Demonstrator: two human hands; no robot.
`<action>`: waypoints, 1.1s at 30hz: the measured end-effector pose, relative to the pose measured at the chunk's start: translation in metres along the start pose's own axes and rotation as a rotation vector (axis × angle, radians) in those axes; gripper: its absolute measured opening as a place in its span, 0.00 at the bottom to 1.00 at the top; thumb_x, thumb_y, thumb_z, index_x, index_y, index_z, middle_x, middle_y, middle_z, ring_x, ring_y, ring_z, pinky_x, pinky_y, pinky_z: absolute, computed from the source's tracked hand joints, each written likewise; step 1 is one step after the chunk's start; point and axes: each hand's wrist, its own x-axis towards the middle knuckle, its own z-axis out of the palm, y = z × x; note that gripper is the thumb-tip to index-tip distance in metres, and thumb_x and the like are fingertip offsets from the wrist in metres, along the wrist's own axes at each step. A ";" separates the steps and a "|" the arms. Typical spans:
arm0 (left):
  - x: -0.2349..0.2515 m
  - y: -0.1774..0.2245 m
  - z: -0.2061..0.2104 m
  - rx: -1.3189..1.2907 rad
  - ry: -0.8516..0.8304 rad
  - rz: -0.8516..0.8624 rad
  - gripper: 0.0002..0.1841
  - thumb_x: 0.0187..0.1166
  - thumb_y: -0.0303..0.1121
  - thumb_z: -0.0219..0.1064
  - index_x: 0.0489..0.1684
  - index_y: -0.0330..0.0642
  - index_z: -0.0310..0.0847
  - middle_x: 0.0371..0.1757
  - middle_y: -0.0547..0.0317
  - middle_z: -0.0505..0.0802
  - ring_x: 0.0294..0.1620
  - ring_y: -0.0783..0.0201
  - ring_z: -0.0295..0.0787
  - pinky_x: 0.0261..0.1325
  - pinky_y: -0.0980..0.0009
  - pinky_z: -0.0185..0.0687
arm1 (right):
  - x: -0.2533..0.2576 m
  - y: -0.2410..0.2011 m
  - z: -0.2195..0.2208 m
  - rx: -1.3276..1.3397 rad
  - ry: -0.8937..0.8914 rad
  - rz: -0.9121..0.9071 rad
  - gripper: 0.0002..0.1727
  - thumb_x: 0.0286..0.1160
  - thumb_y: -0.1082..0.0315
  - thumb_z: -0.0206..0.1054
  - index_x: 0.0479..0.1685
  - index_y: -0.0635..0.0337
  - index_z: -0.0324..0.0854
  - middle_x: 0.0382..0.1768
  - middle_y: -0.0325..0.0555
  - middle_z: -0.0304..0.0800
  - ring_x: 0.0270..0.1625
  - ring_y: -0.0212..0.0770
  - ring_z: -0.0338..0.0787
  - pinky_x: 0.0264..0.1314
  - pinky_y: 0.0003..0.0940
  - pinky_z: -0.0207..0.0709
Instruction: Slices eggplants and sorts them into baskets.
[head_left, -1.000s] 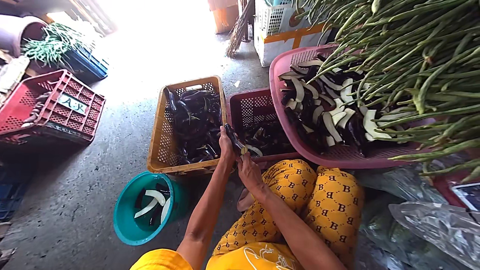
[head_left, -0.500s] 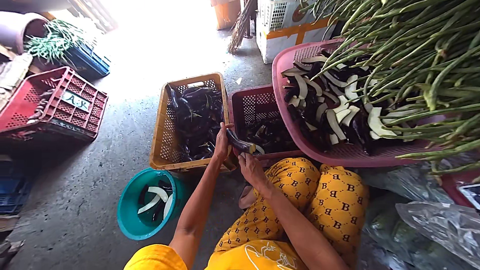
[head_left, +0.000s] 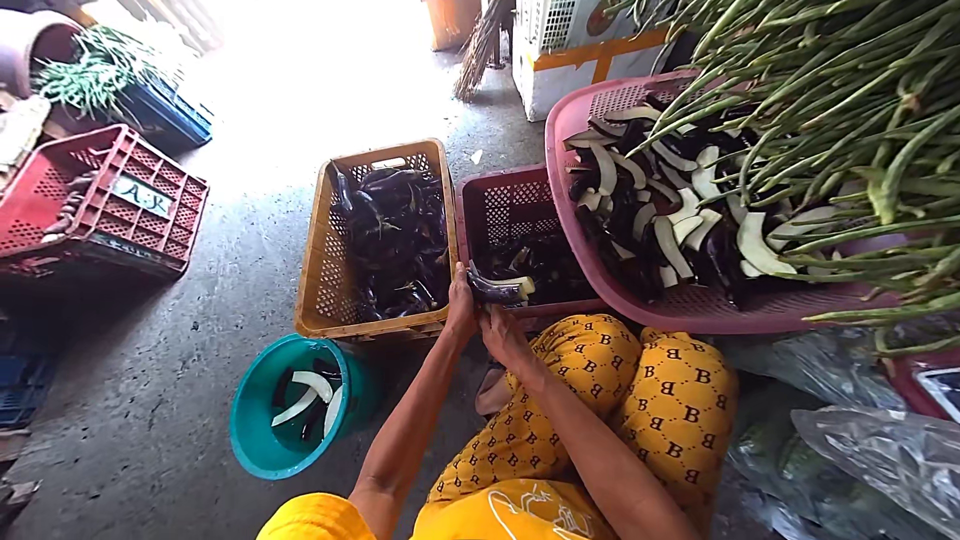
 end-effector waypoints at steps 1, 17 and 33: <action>0.003 0.004 -0.006 -0.019 -0.074 -0.033 0.27 0.96 0.51 0.36 0.54 0.38 0.77 0.35 0.55 0.89 0.33 0.66 0.86 0.39 0.70 0.84 | 0.000 0.000 -0.003 0.038 -0.016 0.020 0.25 0.97 0.59 0.45 0.72 0.74 0.74 0.57 0.66 0.87 0.53 0.55 0.91 0.63 0.47 0.81; -0.021 -0.018 -0.020 -0.304 -0.103 -0.013 0.13 0.95 0.34 0.46 0.57 0.37 0.74 0.38 0.57 0.89 0.39 0.67 0.89 0.47 0.70 0.87 | 0.005 0.002 -0.009 0.158 -0.168 0.097 0.27 0.97 0.53 0.45 0.80 0.66 0.64 0.44 0.56 0.84 0.32 0.43 0.86 0.41 0.39 0.82; -0.009 -0.002 -0.017 -0.418 -0.363 -0.262 0.26 0.95 0.49 0.40 0.55 0.40 0.81 0.38 0.50 0.94 0.37 0.59 0.95 0.42 0.66 0.92 | -0.002 0.006 -0.012 0.037 0.085 0.038 0.47 0.72 0.26 0.60 0.69 0.63 0.83 0.55 0.62 0.92 0.61 0.59 0.89 0.68 0.60 0.75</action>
